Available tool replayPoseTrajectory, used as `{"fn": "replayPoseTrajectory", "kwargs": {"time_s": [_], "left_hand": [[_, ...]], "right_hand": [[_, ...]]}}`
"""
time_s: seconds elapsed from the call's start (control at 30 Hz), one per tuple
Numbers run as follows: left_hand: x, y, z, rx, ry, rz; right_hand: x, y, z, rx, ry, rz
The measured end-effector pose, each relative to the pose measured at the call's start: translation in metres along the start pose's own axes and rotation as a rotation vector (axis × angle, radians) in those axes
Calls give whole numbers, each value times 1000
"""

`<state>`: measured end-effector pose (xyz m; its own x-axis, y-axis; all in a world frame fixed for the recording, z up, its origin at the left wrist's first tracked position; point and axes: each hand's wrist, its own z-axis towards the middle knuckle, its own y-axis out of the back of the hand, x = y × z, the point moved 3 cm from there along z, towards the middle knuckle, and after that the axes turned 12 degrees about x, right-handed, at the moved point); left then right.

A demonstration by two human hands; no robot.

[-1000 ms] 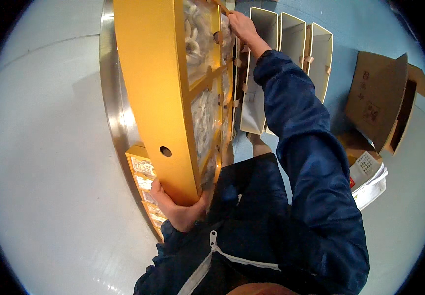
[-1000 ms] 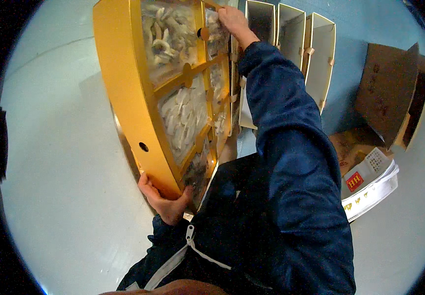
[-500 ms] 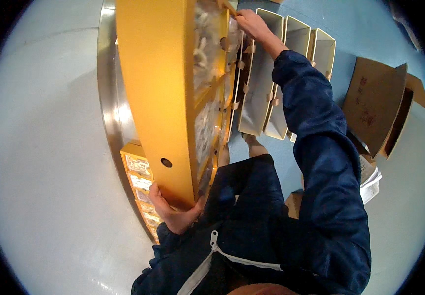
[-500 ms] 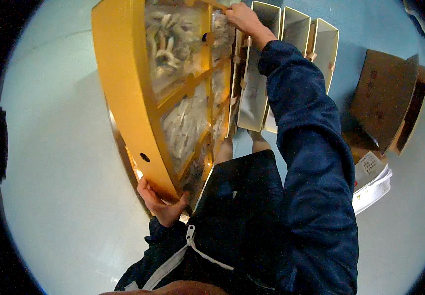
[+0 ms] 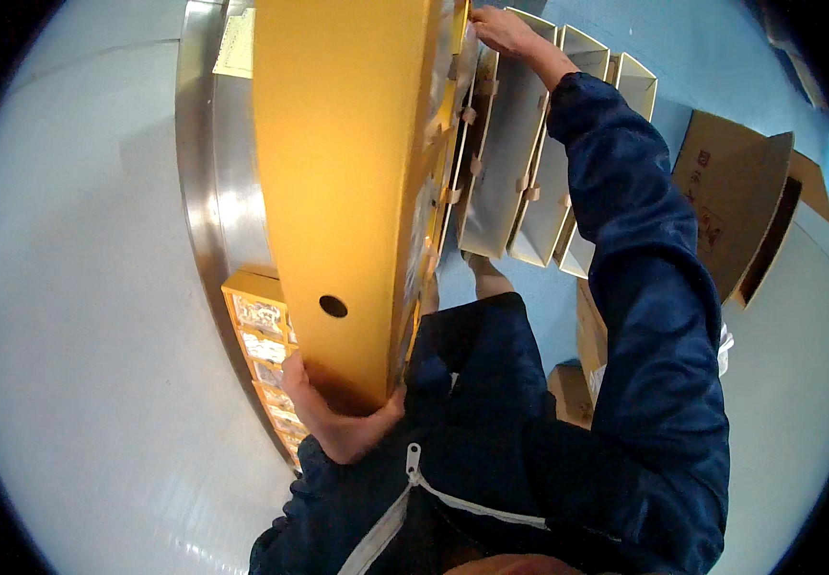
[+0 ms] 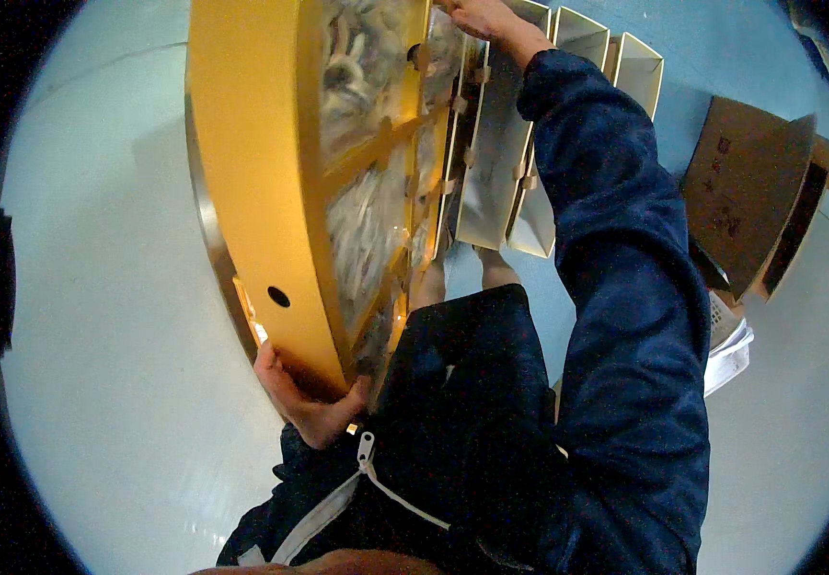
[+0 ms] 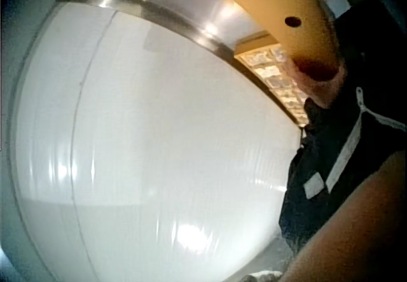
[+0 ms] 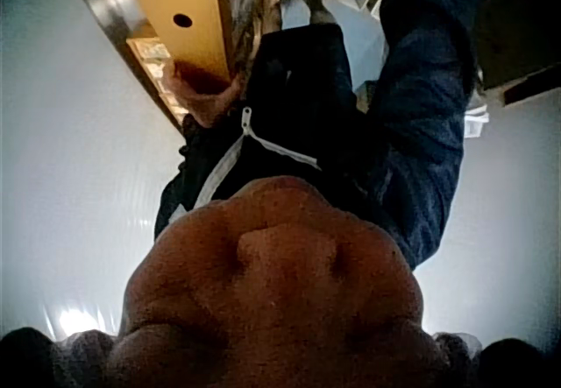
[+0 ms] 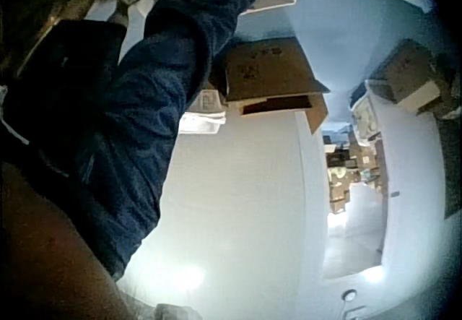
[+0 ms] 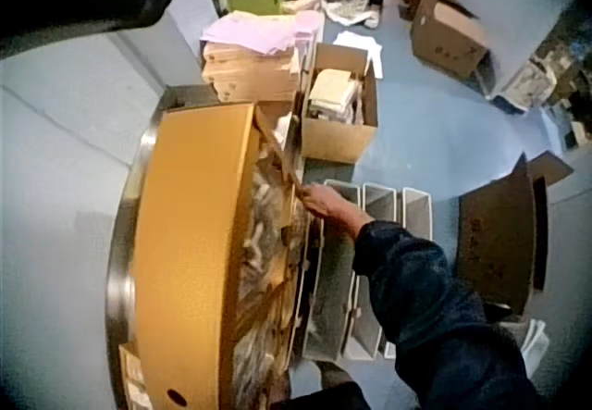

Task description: The person assembles flat-packed cardboard boxes by folding and interlocking the flaps. After assembling several boxes, the person places a pre-filled compartmentalized tray into one of the boxes and closes the lid.

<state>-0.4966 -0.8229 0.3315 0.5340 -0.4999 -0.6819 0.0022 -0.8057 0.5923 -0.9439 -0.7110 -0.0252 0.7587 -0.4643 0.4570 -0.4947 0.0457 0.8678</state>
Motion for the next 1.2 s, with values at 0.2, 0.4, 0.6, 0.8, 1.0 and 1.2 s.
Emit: {"fn": "replayPoseTrajectory", "kwargs": {"time_s": [0.2,0.4,0.6,0.8,1.0,1.2], "left_hand": [[-17,7,10,-38,70,73],[-11,12,40,-62,-11,-1],[-5,11,38,-31,-9,-33],[-12,-17,28,-61,-142,80],[7,-64,44,-3,-107,90],[43,-104,75,-51,-183,160]], "right_hand": [[14,-6,5,-22,-67,-74],[26,1,-35,-144,-463,364],[187,105,-101,-557,-354,1143],[315,197,-112,-547,-310,553],[266,140,-117,-530,-342,247],[237,90,-107,-496,-417,-1]]}}
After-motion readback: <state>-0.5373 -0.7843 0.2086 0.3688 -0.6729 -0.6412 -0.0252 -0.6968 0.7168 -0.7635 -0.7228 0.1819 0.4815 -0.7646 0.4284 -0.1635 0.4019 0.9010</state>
